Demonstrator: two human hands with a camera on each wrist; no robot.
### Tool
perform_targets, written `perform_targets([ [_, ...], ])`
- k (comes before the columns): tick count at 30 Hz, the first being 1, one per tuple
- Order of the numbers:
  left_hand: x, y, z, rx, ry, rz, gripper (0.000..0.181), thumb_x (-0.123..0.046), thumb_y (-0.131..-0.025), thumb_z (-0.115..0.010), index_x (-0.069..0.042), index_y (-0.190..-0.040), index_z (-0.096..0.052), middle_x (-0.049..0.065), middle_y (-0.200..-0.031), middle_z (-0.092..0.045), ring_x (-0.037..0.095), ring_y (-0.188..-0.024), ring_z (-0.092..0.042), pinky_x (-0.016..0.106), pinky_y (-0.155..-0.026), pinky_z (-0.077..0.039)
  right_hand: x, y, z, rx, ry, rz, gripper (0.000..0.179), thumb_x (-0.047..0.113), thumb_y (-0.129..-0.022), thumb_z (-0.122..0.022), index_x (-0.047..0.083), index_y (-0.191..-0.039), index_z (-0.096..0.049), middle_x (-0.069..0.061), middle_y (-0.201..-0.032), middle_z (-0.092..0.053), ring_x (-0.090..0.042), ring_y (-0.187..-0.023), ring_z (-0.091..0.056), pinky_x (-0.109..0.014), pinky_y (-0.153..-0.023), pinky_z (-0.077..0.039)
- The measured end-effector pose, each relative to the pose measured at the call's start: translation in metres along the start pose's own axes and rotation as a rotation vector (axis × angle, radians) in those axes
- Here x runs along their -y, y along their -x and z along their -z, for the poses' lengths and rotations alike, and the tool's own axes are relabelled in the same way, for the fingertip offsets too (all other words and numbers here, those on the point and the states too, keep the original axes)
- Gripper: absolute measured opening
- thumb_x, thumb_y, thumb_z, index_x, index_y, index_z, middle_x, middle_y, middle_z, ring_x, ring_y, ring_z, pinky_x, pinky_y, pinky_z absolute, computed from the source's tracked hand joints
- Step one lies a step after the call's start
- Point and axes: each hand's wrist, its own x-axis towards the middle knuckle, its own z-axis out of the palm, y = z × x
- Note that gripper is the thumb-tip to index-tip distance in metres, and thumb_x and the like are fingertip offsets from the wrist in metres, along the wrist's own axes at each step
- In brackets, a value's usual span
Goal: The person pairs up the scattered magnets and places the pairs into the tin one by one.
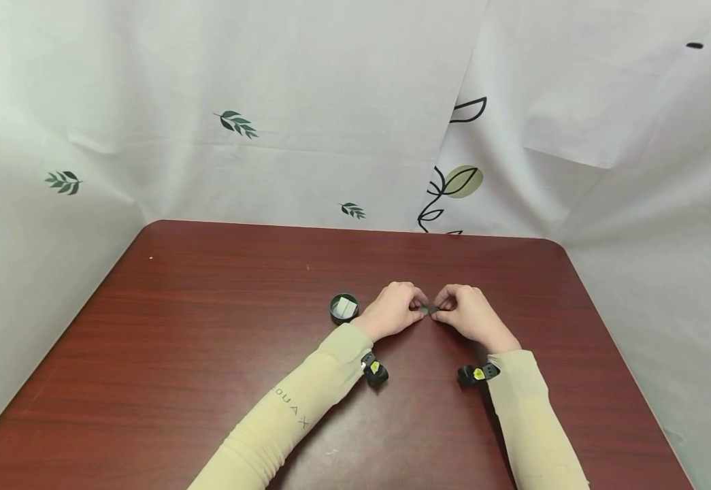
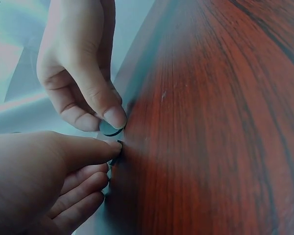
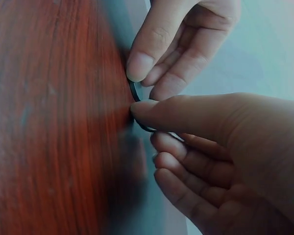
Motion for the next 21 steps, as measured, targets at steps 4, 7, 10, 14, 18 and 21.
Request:
perform_targets([
  [4,0.0004,0.0001,-0.0004,-0.004,0.000,-0.003,0.016,-0.019,-0.095,-0.075,-0.016,-0.110,-0.078,-0.005,-0.098,-0.067,0.004,-0.090,-0.061,0.014,-0.077,-0.046,0.0015,0.0002,-0.0008,-0.009,-0.009,0.009,0.015,0.008,-0.082,-0.085,0.011,-0.084,-0.070,0.004,-0.076,-0.064,-0.015,-0.072,-0.059,-0.031,-0.066,-0.050],
  [7,0.0007,0.0003,-0.0010,-0.005,-0.001,-0.005,0.016,-0.019,-0.094,-0.075,-0.016,-0.110,-0.078,-0.005,-0.097,-0.067,0.004,-0.089,-0.061,0.014,-0.077,-0.047,0.0020,0.0006,-0.0018,0.006,-0.023,0.005,0.015,0.009,-0.081,-0.086,0.012,-0.085,-0.071,0.004,-0.077,-0.065,-0.015,-0.071,-0.060,-0.031,-0.066,-0.051],
  [10,0.0008,0.0003,-0.0010,-0.002,0.001,0.002,0.017,-0.018,-0.094,-0.075,-0.015,-0.110,-0.078,-0.005,-0.097,-0.066,0.004,-0.089,-0.061,0.015,-0.077,-0.047,0.0020,0.0008,-0.0031,0.024,-0.035,0.002,0.016,0.011,-0.080,-0.087,0.011,-0.087,-0.072,0.004,-0.078,-0.066,-0.014,-0.072,-0.061,-0.030,-0.066,-0.052],
  [14,0.0009,0.0011,0.0001,0.003,0.005,0.010,0.018,-0.017,-0.093,-0.076,-0.014,-0.111,-0.077,-0.005,-0.098,-0.066,0.005,-0.090,-0.061,0.015,-0.078,-0.047,0.0020,0.0006,-0.0036,0.041,-0.047,0.001,0.018,0.012,-0.079,-0.088,0.011,-0.088,-0.073,0.004,-0.078,-0.066,-0.014,-0.072,-0.063,-0.029,-0.066,-0.053],
  [18,0.0011,0.0027,0.0019,0.007,0.002,0.009,0.020,-0.016,-0.092,-0.077,-0.014,-0.112,-0.077,-0.004,-0.099,-0.066,0.005,-0.090,-0.061,0.015,-0.078,-0.047,0.0029,0.0013,-0.0033,0.046,-0.058,0.009,0.019,0.013,-0.078,-0.089,0.010,-0.089,-0.073,0.005,-0.078,-0.067,-0.014,-0.072,-0.063,-0.028,-0.066,-0.053],
  [21,0.0018,0.0049,0.0043,0.013,-0.005,0.002,0.022,-0.017,-0.092,-0.077,-0.014,-0.114,-0.076,-0.005,-0.099,-0.067,0.004,-0.091,-0.060,0.015,-0.078,-0.047,0.0041,0.0021,-0.0029,0.046,-0.064,0.011,0.020,0.013,-0.078,-0.089,0.009,-0.090,-0.073,0.004,-0.079,-0.067,-0.014,-0.073,-0.063,-0.028,-0.067,-0.053],
])
